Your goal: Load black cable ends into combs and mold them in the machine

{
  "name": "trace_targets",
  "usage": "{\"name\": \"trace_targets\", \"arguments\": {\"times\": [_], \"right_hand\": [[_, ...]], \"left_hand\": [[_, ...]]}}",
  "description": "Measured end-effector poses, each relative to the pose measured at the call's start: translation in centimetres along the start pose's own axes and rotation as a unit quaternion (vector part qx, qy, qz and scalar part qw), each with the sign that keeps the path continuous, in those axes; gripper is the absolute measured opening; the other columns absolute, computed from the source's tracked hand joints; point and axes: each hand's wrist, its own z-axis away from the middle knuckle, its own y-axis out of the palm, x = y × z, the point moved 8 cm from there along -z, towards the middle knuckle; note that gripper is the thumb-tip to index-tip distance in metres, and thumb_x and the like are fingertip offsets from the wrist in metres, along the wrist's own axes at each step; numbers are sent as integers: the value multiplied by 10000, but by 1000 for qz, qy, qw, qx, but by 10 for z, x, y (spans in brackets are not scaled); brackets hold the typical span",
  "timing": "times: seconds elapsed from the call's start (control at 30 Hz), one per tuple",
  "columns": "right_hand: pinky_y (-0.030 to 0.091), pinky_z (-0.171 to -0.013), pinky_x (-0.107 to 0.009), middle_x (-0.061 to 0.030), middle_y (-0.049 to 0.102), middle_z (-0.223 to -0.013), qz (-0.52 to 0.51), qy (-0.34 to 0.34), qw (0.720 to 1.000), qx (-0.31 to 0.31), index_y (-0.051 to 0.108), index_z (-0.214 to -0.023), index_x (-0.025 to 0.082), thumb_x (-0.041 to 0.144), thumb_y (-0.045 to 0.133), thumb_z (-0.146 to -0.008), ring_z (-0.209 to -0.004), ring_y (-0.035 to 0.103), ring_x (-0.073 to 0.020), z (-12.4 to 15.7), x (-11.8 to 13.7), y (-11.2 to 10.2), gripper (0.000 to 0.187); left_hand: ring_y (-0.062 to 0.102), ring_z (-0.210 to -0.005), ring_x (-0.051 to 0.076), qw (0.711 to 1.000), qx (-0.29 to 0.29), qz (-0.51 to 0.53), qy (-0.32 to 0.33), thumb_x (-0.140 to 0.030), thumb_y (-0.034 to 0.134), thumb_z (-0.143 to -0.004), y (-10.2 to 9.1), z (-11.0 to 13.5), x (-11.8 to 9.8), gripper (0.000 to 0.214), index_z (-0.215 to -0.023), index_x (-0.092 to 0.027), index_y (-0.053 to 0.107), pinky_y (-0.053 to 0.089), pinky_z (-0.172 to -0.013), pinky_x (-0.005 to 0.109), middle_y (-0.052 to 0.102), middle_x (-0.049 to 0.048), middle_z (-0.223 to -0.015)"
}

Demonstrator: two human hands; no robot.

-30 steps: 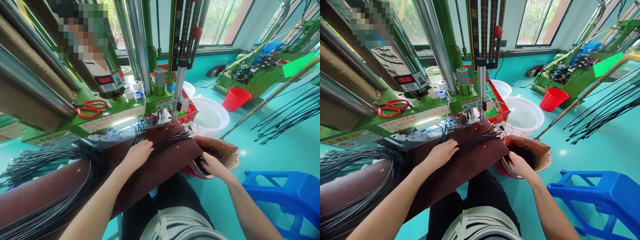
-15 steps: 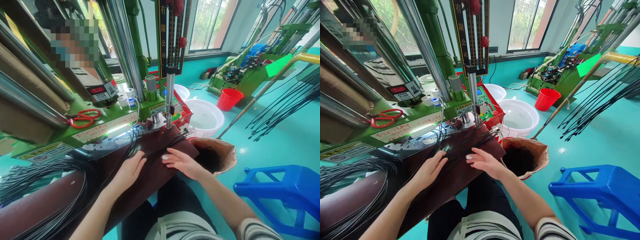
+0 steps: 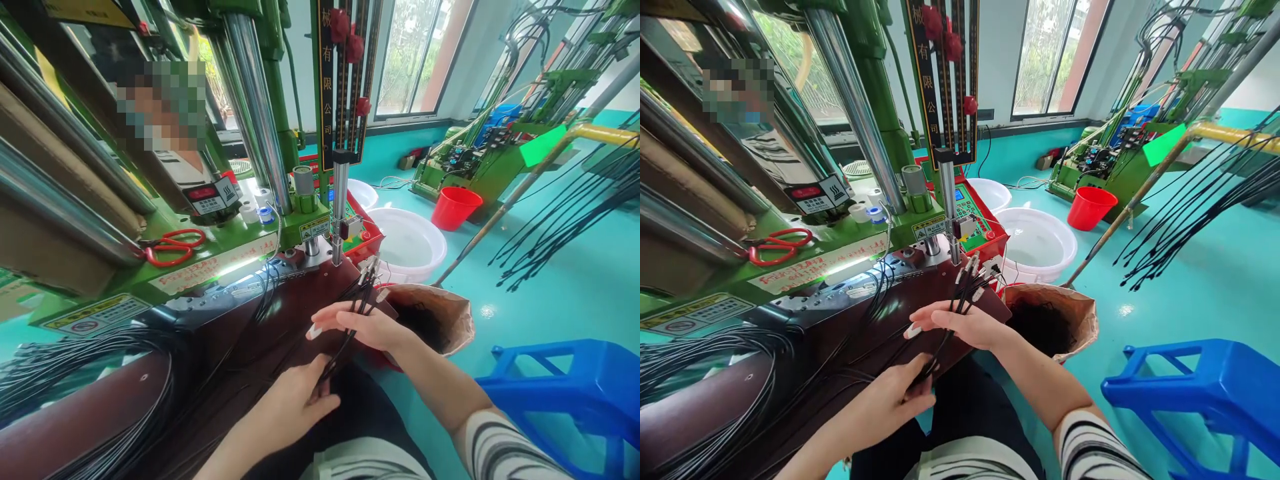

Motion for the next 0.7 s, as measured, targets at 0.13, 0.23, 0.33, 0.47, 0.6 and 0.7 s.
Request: {"name": "trace_targets", "arguments": {"times": [0.13,0.23,0.33,0.47,0.6,0.7], "right_hand": [[434,-857,-399,-81,622,-1076,-21,-49,996,-74,475,-1218,215,425,530,-809,-989,575,-211,4,20,-19,463],[496,-732,-386,-74,624,-1067,-57,-103,980,-161,462,-1208,234,472,529,-790,-962,583,-237,12,37,-41,485],[474,-815,-405,-82,620,-1083,-46,-138,967,-208,444,-1236,234,498,525,-785,-1041,547,-249,23,50,-57,529],[372,-962,-431,-75,608,-1118,-26,-157,964,-211,453,-1244,250,521,513,-786,-1101,516,-241,34,62,-70,536],[310,-1002,-458,-62,613,-1110,-33,-164,967,-193,495,-1211,239,504,479,-815,-1128,495,-239,42,67,-76,476],[340,-974,-455,-72,646,-1029,-31,-144,972,-181,577,-1114,202,469,477,-826,-1075,532,-246,44,63,-74,405]], "left_hand": [[467,-494,70,966,-41,253,42,-340,421,-828,-28,-46,-42,196,-898,-162,460,384,-467,198,542,-13,-694],[422,-411,57,951,-86,293,50,-371,415,-831,-46,-73,-56,223,-773,-160,456,336,-392,176,513,-29,-586],[437,-409,61,953,-90,287,45,-376,422,-824,-51,-86,-62,258,-698,-154,463,336,-384,173,537,-16,-569],[459,-432,64,957,-76,278,25,-368,417,-824,-47,-88,-63,279,-659,-150,473,355,-403,175,565,0,-589],[485,-456,75,960,-42,278,11,-358,432,-814,-38,-88,-66,277,-640,-147,481,382,-427,186,577,12,-596],[506,-471,87,957,-34,289,8,-366,431,-813,-35,-91,-68,274,-676,-143,514,406,-446,198,591,24,-612]]}}
